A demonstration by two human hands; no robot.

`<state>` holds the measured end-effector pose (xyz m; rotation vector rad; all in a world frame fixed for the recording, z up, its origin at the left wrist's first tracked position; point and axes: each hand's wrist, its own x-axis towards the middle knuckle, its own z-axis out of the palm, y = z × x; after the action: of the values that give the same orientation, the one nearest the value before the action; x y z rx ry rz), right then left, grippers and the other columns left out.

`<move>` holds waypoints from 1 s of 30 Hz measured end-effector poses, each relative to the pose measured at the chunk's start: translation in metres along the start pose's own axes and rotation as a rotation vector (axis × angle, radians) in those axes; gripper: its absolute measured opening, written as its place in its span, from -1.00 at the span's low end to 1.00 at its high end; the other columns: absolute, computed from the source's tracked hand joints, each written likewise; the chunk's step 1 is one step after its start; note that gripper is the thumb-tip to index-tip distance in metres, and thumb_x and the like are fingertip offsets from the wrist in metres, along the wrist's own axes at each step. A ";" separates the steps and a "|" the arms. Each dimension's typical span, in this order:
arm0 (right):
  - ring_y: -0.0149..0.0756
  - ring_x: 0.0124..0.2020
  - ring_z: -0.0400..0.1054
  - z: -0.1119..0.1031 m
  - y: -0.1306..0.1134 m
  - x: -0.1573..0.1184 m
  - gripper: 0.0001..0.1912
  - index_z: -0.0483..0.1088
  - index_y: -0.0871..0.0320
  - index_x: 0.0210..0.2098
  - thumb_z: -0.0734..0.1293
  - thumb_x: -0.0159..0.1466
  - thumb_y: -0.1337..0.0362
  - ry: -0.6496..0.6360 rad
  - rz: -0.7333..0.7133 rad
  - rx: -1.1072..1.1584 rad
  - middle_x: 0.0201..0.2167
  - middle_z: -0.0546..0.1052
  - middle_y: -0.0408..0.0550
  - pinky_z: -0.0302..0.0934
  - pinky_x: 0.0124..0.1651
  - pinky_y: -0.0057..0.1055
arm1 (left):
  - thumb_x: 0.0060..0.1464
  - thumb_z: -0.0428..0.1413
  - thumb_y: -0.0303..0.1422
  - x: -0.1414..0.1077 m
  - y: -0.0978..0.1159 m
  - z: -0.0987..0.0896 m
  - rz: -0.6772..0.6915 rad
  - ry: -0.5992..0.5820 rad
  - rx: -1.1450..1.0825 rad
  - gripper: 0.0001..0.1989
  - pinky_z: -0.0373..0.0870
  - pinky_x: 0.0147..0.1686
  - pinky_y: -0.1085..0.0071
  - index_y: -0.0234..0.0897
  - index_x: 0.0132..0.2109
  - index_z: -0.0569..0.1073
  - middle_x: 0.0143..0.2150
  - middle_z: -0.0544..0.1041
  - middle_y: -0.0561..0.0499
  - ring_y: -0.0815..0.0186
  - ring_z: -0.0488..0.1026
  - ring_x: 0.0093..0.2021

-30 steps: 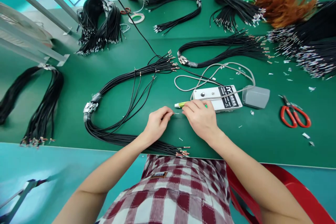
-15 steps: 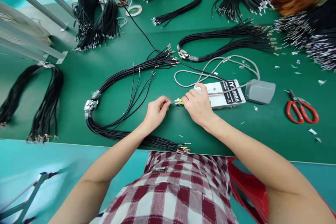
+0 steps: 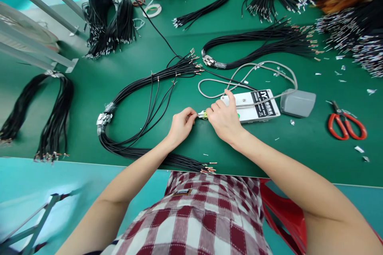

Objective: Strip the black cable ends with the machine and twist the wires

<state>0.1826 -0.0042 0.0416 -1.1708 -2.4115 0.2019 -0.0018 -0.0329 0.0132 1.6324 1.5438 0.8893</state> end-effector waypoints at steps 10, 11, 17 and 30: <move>-0.02 0.13 0.37 -0.038 0.005 -0.049 -0.77 0.44 0.04 -0.01 0.28 0.35 0.31 0.182 0.015 -0.228 0.03 0.59 -0.01 -0.20 0.34 0.25 | 0.22 -0.01 -0.43 -0.001 0.000 0.000 0.018 0.015 0.017 -0.83 0.21 -0.40 0.49 -0.25 -0.35 0.38 -0.50 0.38 0.11 0.39 0.30 -0.48; -0.04 0.10 0.40 -0.040 0.008 -0.061 -0.80 0.44 0.04 -0.05 0.29 0.35 0.31 0.266 0.058 -0.251 0.00 0.60 -0.01 -0.15 0.33 0.21 | 0.22 -0.01 -0.44 -0.002 0.000 0.000 0.020 0.016 0.017 -0.84 0.21 -0.40 0.49 -0.25 -0.35 0.38 -0.50 0.38 0.11 0.39 0.30 -0.48; -0.11 0.08 0.44 -0.022 0.014 -0.104 -0.83 0.35 0.04 -0.14 0.33 0.29 0.37 0.331 0.119 -0.311 -0.02 0.63 -0.08 -0.02 0.32 0.04 | 0.21 0.00 -0.46 0.000 -0.001 0.000 0.030 0.027 0.038 -0.84 0.22 -0.39 0.49 -0.25 -0.35 0.39 -0.50 0.40 0.11 0.39 0.32 -0.48; -0.08 0.06 0.44 -0.011 0.007 -0.108 -0.76 0.35 0.05 -0.13 0.40 0.23 0.38 0.439 0.070 -0.184 -0.10 0.64 -0.03 0.11 0.26 0.05 | 0.26 -0.01 -0.39 0.023 -0.035 -0.057 0.005 0.233 -0.047 -0.90 0.20 -0.53 0.52 -0.27 -0.23 0.37 -0.49 0.38 0.13 0.47 0.28 -0.57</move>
<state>0.2506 -0.0839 0.0136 -1.2307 -2.0349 -0.2384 -0.0676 -0.0062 0.0123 1.5423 1.6610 1.1432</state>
